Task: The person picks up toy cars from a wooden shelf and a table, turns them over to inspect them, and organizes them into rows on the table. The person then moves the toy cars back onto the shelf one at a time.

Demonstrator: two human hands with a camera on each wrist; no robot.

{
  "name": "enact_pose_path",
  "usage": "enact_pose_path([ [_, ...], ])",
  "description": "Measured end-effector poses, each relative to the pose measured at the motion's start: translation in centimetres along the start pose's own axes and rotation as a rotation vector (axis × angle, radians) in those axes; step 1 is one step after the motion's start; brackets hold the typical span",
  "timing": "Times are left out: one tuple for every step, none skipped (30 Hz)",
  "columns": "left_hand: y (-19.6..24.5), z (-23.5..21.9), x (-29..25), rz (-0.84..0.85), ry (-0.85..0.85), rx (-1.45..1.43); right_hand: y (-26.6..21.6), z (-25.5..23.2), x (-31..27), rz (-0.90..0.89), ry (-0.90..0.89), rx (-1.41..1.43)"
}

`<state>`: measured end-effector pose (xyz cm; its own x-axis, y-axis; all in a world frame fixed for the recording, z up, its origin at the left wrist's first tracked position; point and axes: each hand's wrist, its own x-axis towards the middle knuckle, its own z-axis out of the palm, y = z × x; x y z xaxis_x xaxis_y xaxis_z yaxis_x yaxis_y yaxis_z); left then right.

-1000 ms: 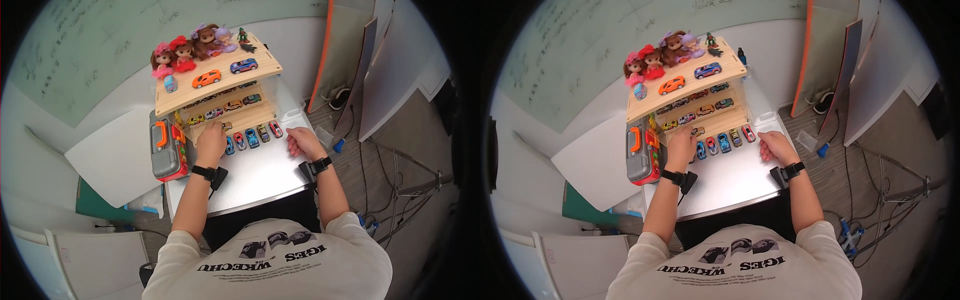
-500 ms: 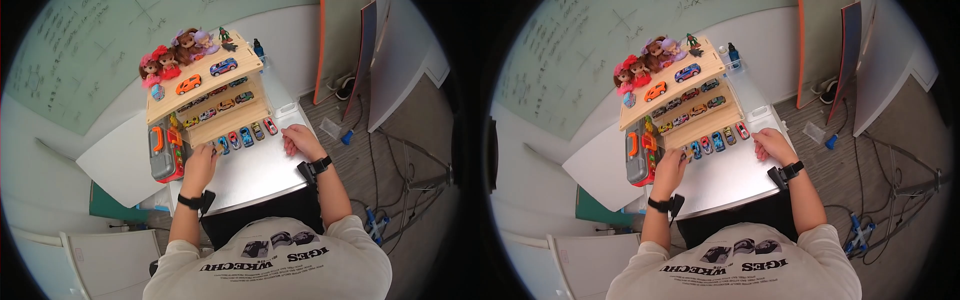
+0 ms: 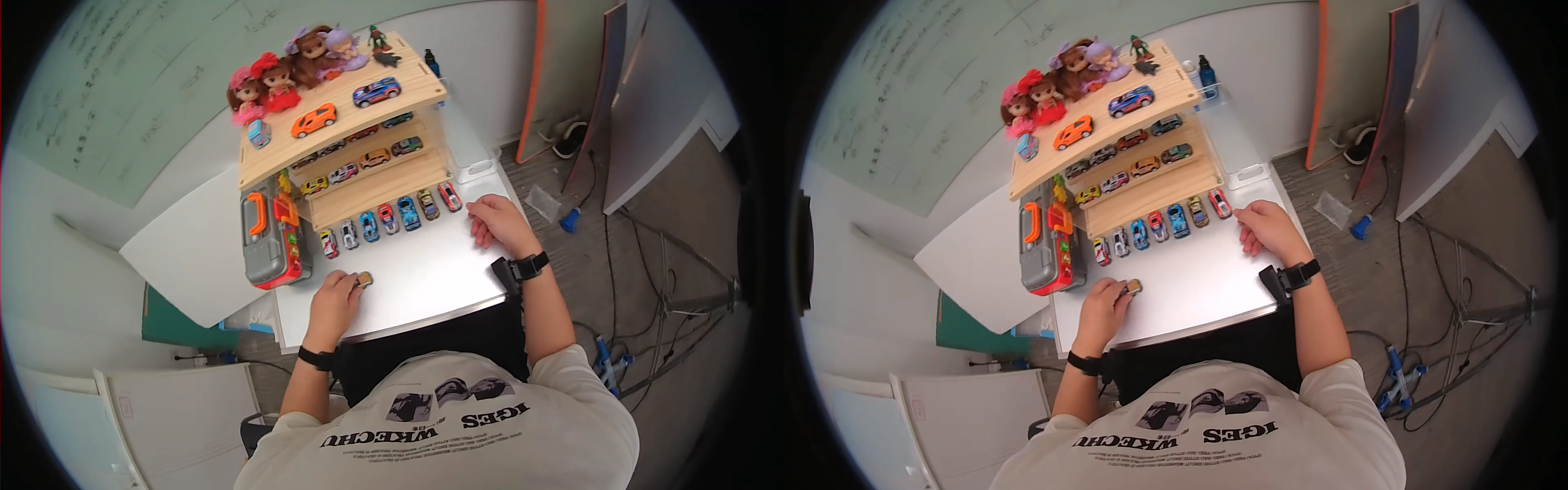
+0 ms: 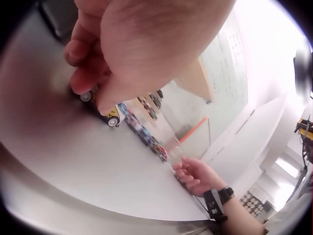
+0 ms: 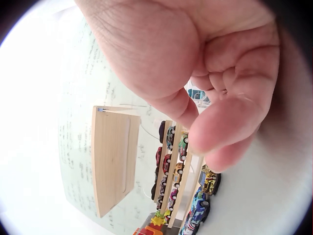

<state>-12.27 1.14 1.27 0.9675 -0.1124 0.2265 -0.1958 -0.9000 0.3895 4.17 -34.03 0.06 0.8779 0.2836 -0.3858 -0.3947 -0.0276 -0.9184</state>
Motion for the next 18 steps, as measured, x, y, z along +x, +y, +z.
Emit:
enact_pose_path([
  [1.0,1.0,1.3,0.042,-0.009,-0.039,0.1,-0.1,0.0,0.0,0.021,0.0],
  [2.3,2.0,2.8,0.06,-0.029,-0.063,0.3,-0.2,0.0,-0.009,0.008,0.001],
  [3.6,3.1,4.4,0.102,-0.034,-0.085,0.4,-0.2,0.1,-0.017,-0.007,0.002],
  [5.2,4.1,6.2,0.143,-0.046,-0.095,0.7,-0.3,0.2,-0.02,0.002,0.011],
  [6.8,5.2,7.8,0.148,-0.079,-0.138,0.8,-0.4,0.3,-0.021,0.019,0.011],
  [8.0,6.4,9.6,0.183,-0.104,-0.143,0.8,-0.6,0.3,-0.031,0.02,0.034],
  [9.3,7.3,11.1,0.198,-0.107,-0.151,0.7,-0.6,0.1,-0.042,0.019,0.057],
  [10.6,8.1,12.5,0.217,-0.145,-0.164,0.6,-0.4,-0.2,-0.052,0.046,0.094],
  [11.5,8.7,13.5,0.236,-0.182,-0.176,0.7,-0.7,-0.3,-0.057,0.064,0.095],
  [12.1,9.3,14.1,0.253,-0.184,-0.183,0.7,-1.0,-0.3,-0.065,0.042,0.181],
  [12.5,9.8,14.6,0.257,-0.201,-0.157,0.7,-1.3,-0.4,-0.074,0.018,0.266],
  [12.9,10.3,14.9,0.258,-0.217,-0.131,0.8,-1.4,-0.7,-0.082,0.041,0.326],
  [13.1,10.3,14.9,0.266,-0.218,-0.136,0.6,-1.6,-0.9,-0.084,0.05,0.325],
  [12.9,10.1,14.6,0.267,-0.2,-0.151,0.4,-1.8,-1.1,-0.082,0.048,0.351],
  [12.7,9.7,14.1,0.264,-0.182,-0.164,0.4,-1.8,-1.2,-0.078,0.042,0.377],
  [12.5,9.0,13.6,0.241,-0.186,-0.197,0.3,-1.9,-1.2,-0.074,0.039,0.376],
  [11.9,8.3,13.0,0.232,-0.187,-0.195,0.4,-1.9,-1.0,-0.077,0.039,0.388],
  [11.2,7.6,12.4,0.222,-0.185,-0.204,0.5,-1.8,-0.9,-0.079,0.036,0.4],
])
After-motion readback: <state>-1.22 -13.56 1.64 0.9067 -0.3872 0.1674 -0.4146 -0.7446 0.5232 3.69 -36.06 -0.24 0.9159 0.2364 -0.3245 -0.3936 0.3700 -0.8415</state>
